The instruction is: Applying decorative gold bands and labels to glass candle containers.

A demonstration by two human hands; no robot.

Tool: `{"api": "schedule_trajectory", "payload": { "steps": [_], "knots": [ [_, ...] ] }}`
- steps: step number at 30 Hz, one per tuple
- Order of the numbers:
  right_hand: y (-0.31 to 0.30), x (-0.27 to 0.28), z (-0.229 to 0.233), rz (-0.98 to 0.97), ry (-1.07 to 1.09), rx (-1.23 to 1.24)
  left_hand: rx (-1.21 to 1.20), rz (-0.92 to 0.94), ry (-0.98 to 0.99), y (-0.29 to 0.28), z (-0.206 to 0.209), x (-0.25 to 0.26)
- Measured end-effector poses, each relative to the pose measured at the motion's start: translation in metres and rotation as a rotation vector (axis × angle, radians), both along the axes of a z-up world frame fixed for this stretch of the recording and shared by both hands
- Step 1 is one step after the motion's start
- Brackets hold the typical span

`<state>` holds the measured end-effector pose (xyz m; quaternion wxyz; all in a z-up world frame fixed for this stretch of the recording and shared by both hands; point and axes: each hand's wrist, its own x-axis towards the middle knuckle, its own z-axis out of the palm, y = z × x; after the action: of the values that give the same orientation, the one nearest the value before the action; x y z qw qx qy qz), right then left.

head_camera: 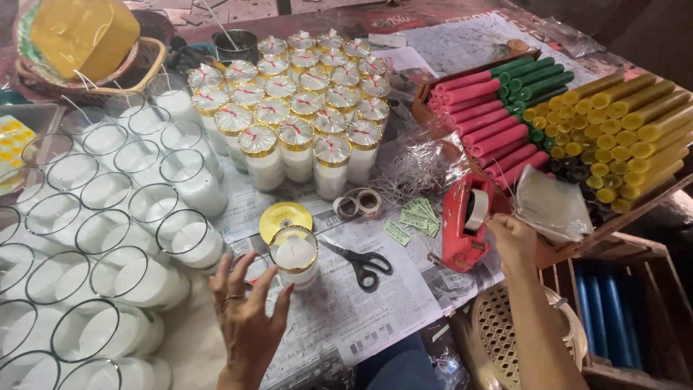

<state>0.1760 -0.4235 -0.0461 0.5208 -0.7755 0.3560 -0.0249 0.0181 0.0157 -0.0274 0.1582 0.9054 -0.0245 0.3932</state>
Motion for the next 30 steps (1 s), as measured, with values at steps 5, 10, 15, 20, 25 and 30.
{"api": "schedule_trajectory", "payload": {
  "steps": [5,10,15,20,25,30],
  "knots": [
    [0.011,-0.059,-0.006,-0.018,-0.294,0.050,-0.029,0.075,0.036,0.017,-0.014,-0.010],
    [0.010,-0.080,-0.077,-0.140,-0.146,0.359,-0.108,0.042,0.102,0.018,-0.026,-0.010],
    [-0.001,-0.053,-0.160,-0.122,-0.197,0.708,-0.197,0.037,0.169,0.017,-0.053,0.002],
    [0.011,-0.050,-0.179,0.012,-0.294,0.414,-0.653,-0.182,0.457,0.032,-0.079,0.034],
    [0.089,-0.076,-0.061,0.455,-0.291,0.254,-0.983,-0.446,0.598,0.022,-0.041,0.060],
    [0.166,-0.083,0.015,0.963,-0.405,0.187,-0.900,-0.324,0.479,-0.001,-0.070,0.067]
  ]
}}
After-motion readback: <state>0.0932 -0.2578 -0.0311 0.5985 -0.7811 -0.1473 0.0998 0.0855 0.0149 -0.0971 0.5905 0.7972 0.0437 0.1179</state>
